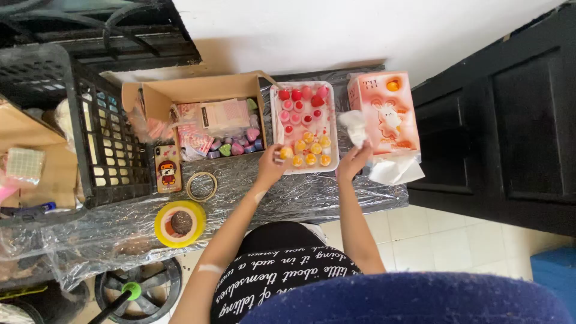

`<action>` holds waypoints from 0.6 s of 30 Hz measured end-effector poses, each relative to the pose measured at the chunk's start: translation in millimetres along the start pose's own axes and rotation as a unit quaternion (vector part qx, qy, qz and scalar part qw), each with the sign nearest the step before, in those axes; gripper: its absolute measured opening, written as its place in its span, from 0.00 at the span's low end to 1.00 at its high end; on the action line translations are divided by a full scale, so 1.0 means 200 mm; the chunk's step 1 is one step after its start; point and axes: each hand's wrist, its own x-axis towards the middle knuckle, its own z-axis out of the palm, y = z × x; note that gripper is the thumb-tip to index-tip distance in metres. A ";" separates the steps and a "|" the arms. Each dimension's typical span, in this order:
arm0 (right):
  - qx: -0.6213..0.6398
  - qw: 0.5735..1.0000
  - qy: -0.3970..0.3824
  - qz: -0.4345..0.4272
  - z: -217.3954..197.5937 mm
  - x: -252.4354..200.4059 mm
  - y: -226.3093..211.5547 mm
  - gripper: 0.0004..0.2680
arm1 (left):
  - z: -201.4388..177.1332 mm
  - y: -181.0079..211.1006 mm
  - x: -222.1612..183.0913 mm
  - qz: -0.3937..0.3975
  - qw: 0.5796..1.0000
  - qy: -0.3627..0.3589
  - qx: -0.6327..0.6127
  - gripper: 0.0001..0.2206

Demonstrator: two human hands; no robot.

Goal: Wrapping small candle items in paper and placing them into small plastic bags.

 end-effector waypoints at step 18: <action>0.215 0.857 -0.420 -0.209 -0.11 -0.50 -0.91 0.11 | -0.43 0.36 -0.39 0.031 0.976 -0.113 -0.186 0.23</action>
